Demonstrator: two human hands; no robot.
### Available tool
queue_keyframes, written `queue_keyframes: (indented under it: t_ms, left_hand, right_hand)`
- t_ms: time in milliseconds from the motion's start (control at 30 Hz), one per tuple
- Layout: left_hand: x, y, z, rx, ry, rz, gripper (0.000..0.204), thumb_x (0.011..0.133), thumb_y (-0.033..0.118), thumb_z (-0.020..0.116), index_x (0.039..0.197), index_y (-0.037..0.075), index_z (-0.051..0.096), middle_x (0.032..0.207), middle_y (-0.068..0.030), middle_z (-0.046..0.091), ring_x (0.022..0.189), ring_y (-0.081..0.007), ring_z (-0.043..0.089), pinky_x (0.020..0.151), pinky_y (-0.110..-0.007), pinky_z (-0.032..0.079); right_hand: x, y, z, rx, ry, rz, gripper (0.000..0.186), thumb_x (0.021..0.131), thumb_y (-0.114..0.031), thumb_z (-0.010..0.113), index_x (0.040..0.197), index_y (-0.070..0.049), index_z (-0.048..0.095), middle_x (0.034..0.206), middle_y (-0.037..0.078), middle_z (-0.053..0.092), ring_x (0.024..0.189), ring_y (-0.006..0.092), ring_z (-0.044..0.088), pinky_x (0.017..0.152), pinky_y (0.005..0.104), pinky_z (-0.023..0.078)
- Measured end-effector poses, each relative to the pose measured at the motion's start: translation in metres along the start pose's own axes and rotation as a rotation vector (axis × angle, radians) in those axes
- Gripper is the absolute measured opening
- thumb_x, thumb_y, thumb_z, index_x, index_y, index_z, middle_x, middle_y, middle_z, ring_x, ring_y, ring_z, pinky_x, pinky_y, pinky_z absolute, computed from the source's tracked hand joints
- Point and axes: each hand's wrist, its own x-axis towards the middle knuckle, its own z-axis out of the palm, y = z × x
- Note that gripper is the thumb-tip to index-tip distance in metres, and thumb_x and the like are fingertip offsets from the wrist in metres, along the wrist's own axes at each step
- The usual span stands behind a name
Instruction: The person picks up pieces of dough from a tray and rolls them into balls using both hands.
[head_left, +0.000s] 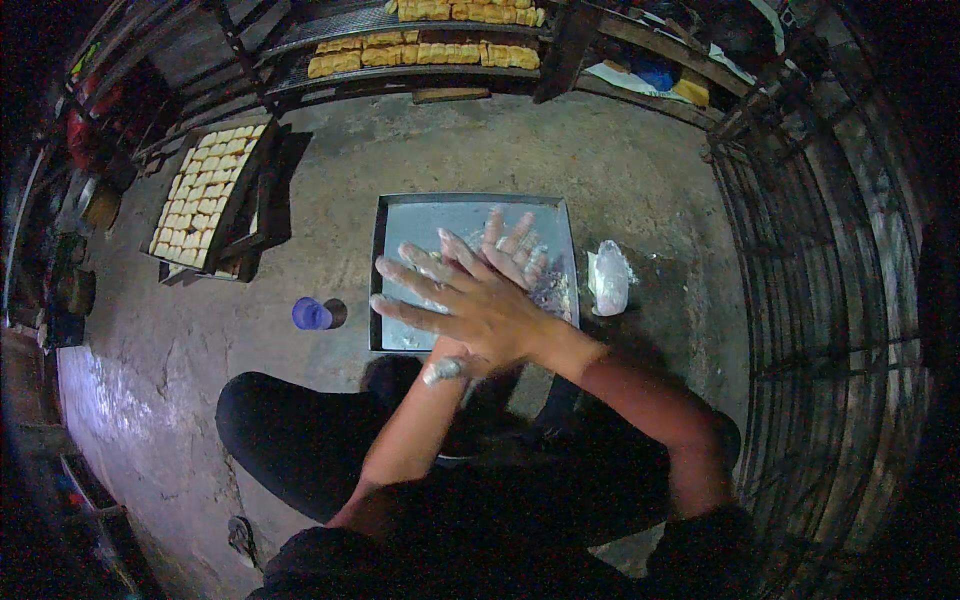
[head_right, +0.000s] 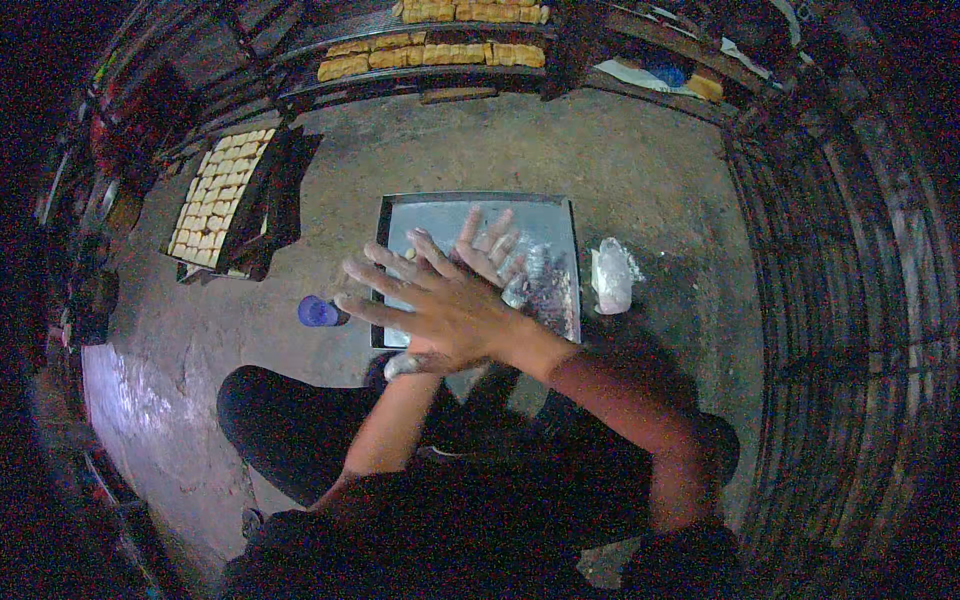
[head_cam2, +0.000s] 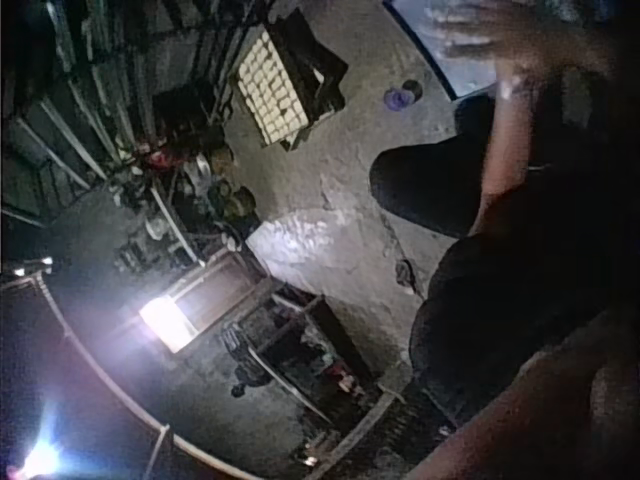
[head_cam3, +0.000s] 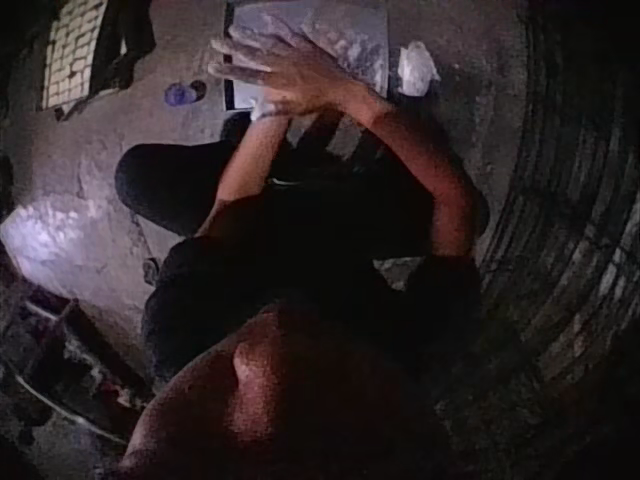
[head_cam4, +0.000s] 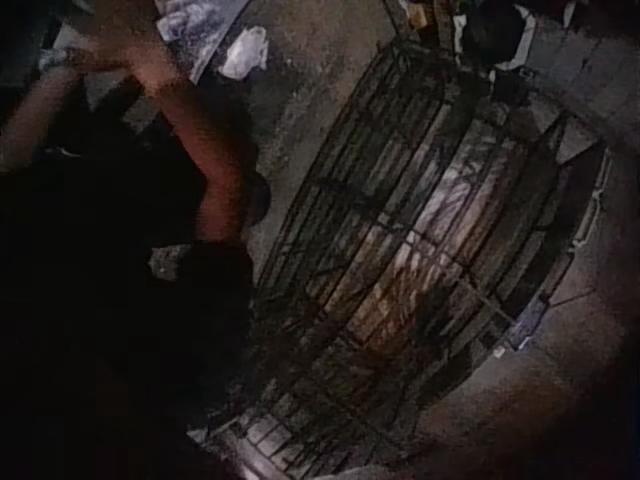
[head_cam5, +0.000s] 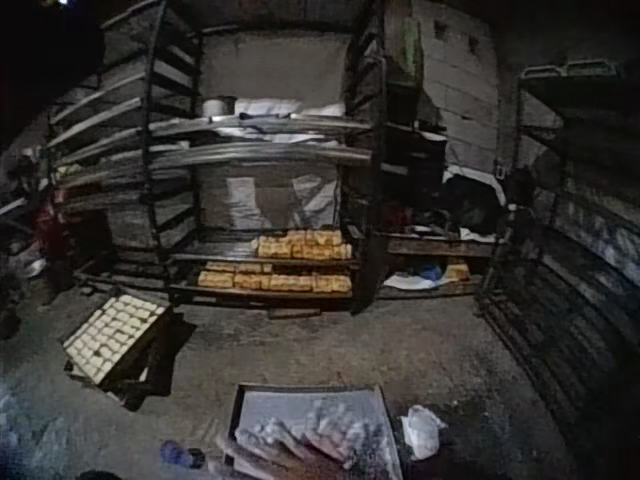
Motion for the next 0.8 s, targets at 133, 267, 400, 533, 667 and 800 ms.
queue_keyframes:
  t_ms: [133,267,400,533,667,800]
  left_hand:
    - [0.002,-0.014,0.022,0.036,0.039,0.003,0.096,0.086,0.084,0.031,0.157,0.021,0.021,0.163,-0.015,0.02,0.148,-0.0331,0.026,0.12,-0.053,0.02]
    - [0.002,0.023,0.036,-0.158,0.032,-0.116,0.092,0.091,0.079,0.027,0.157,0.015,0.023,0.161,-0.0163,0.023,0.147,-0.0311,0.027,0.12,-0.051,0.022]
    - [0.01,0.027,0.039,-0.046,0.036,-0.018,0.089,0.09,0.08,0.026,0.157,0.021,0.024,0.16,-0.0139,0.026,0.146,-0.0335,0.029,0.118,-0.054,0.024]
    - [0.003,0.013,0.012,-0.312,-0.067,-0.052,0.09,0.091,0.079,0.028,0.158,0.021,0.02,0.163,-0.0158,0.019,0.15,-0.0361,0.019,0.119,-0.054,0.02]
    - [0.0,-0.011,0.015,0.089,0.009,0.115,0.09,0.09,0.08,0.029,0.158,0.023,0.018,0.162,-0.013,0.022,0.15,-0.0356,0.02,0.12,-0.055,0.019]
    - [0.002,0.015,0.038,-0.279,0.012,-0.115,0.092,0.091,0.079,0.028,0.158,0.018,0.019,0.162,-0.0139,0.023,0.148,-0.0369,0.024,0.119,-0.055,0.021]
  right_hand:
    - [0.014,0.044,-0.001,-0.058,0.063,0.11,0.094,0.084,-0.073,0.047,0.159,-0.023,0.019,0.165,0.014,0.013,0.151,0.0391,0.014,0.119,0.0621,0.006]
    - [-0.018,0.073,-0.012,-0.012,0.08,0.208,0.091,0.086,-0.066,0.053,0.158,-0.017,0.025,0.164,0.014,0.017,0.15,0.041,0.014,0.119,0.062,0.006]
    - [-0.043,0.046,-0.009,-0.032,-0.053,0.041,0.088,0.086,-0.067,0.051,0.155,-0.015,0.033,0.164,0.015,0.02,0.15,0.0413,0.016,0.119,0.063,0.007]
    - [-0.014,0.012,-0.001,-0.008,-0.039,-0.041,0.094,0.086,-0.073,0.044,0.157,-0.014,0.027,0.164,0.018,0.016,0.15,0.0429,0.012,0.118,0.0646,0.003]
    - [0.002,0.045,0.004,0.112,0.151,0.166,0.1,0.086,-0.08,0.032,0.159,-0.014,0.017,0.164,0.018,0.013,0.15,0.0454,0.009,0.117,0.0642,0.001]
    - [-0.03,0.066,-0.012,0.059,0.122,0.286,0.099,0.086,-0.079,0.034,0.159,-0.016,0.016,0.164,0.017,0.014,0.15,0.044,0.012,0.119,0.0623,0.004]
